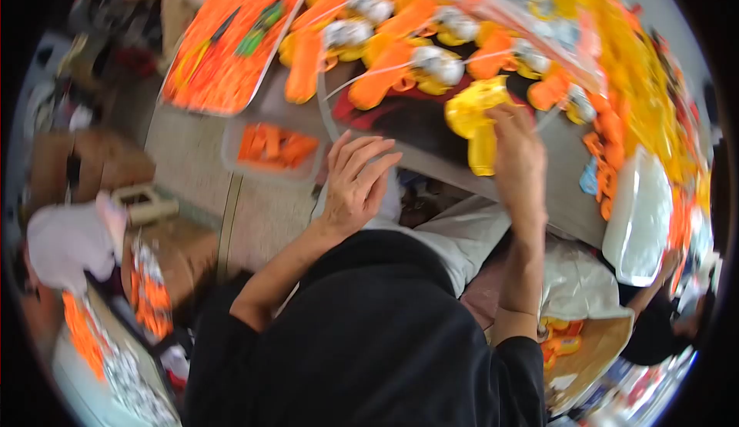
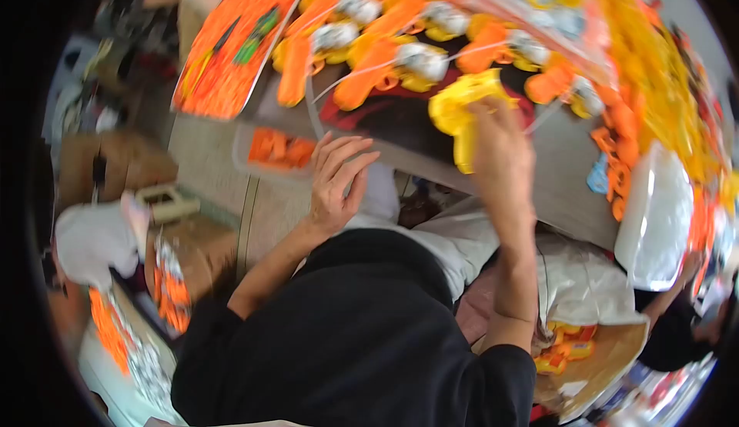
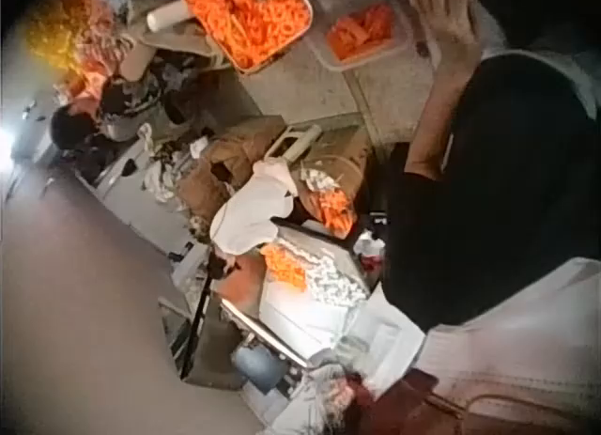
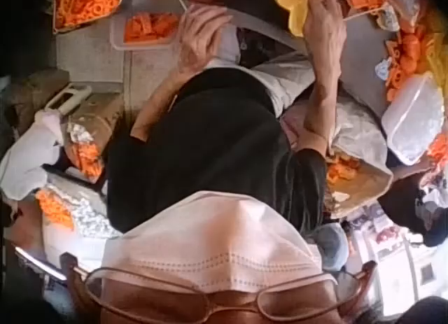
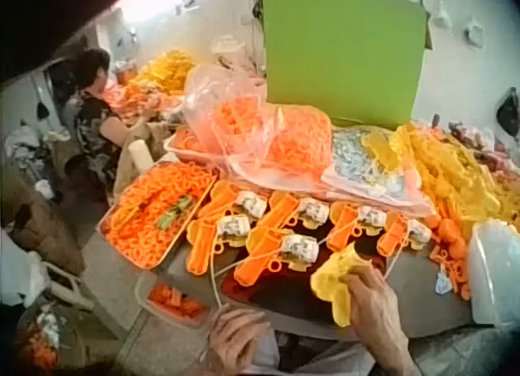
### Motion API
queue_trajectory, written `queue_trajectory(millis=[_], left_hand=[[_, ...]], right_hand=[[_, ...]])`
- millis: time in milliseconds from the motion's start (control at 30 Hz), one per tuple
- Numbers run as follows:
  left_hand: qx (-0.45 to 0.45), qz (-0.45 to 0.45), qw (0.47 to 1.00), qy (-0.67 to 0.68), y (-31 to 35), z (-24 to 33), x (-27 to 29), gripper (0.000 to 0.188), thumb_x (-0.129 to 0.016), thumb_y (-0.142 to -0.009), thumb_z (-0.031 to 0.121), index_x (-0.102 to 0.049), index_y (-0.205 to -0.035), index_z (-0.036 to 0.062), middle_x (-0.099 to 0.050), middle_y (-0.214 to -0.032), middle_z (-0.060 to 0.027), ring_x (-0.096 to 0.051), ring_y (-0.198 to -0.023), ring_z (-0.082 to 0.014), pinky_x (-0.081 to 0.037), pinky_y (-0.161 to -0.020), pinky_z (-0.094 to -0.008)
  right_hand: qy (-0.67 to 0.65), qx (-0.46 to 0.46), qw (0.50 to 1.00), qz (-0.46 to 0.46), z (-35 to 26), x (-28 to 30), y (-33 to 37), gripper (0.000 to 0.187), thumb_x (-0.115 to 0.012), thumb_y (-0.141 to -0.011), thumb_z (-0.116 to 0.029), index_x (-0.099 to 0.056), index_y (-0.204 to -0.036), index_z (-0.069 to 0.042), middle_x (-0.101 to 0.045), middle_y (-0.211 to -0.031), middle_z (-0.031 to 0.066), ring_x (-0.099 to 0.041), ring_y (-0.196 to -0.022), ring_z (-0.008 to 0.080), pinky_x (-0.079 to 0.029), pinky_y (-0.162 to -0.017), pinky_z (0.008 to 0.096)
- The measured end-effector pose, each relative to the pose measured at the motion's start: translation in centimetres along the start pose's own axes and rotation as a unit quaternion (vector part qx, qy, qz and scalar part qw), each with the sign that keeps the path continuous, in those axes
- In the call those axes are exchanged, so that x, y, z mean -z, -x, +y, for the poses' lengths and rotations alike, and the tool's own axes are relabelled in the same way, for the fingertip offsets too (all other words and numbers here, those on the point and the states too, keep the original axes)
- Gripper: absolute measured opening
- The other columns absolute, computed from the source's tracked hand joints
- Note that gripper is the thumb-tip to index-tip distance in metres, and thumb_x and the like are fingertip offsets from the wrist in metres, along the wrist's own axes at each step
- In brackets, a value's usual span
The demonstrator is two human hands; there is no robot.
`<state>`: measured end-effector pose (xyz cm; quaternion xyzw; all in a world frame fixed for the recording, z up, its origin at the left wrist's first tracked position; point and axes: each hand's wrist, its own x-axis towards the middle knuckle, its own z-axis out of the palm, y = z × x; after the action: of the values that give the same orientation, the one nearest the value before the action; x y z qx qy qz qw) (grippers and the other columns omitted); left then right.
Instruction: Assembling plastic toy guns by manually fitting and snapping together colorful components at a factory table.
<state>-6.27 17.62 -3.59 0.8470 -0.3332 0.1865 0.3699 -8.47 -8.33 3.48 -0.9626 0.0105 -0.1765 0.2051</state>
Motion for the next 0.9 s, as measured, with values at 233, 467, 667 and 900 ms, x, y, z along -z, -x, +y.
queue_trajectory(millis=[233, 467, 667, 900], left_hand=[[0.195, 0.096, 0.975, -0.050, 12.2, -11.5, 2.1, 0.025, -0.062, -0.080, -0.011, -0.070, -0.098, 0.0049, -0.069, -0.103, -0.0112, -0.062, -0.102, -0.0333, -0.046, -0.098, -0.0449], [0.294, 0.148, 0.929, -0.167, 13.2, -27.8, 1.5, 0.031, -0.061, -0.078, -0.010, -0.068, -0.106, 0.0004, -0.068, -0.105, -0.0184, -0.060, -0.106, -0.0412, -0.048, -0.095, -0.0488], [0.513, 0.026, 0.837, -0.190, 12.9, -40.9, 2.8, 0.046, -0.063, -0.085, 0.005, -0.059, -0.131, 0.0045, -0.061, -0.122, -0.0225, -0.056, -0.119, -0.0425, -0.048, -0.099, -0.0485], [0.314, -0.094, 0.929, -0.172, 12.7, -43.1, 1.1, 0.056, -0.059, -0.094, 0.014, -0.053, -0.147, 0.0313, -0.047, -0.156, -0.0070, -0.043, -0.141, -0.0351, -0.025, -0.119, -0.0538]], right_hand=[[0.097, 0.028, 0.991, -0.093, 3.5, -0.9, 2.0, 0.042, -0.063, -0.093, -0.002, -0.067, -0.134, -0.012, -0.059, -0.129, 0.0129, -0.058, -0.120, 0.0313, -0.043, -0.104, 0.0425], [0.187, -0.028, 0.975, 0.112, 2.1, -7.9, 2.5, 0.049, -0.068, -0.096, -0.015, -0.058, -0.144, -0.016, -0.061, -0.125, 0.0114, -0.058, -0.119, 0.0293, -0.042, -0.100, 0.0452], [0.160, -0.020, 0.975, 0.151, 1.9, -8.2, 2.5, 0.061, -0.069, -0.097, -0.019, -0.046, -0.153, -0.015, -0.053, -0.142, 0.0137, -0.051, -0.132, 0.0317, -0.037, -0.106, 0.0479], [0.192, -0.023, 0.973, 0.128, 1.8, -8.4, 1.8, 0.053, -0.070, -0.096, -0.017, -0.054, -0.147, -0.014, -0.053, -0.142, 0.0132, -0.051, -0.134, 0.0312, -0.038, -0.106, 0.0471]])
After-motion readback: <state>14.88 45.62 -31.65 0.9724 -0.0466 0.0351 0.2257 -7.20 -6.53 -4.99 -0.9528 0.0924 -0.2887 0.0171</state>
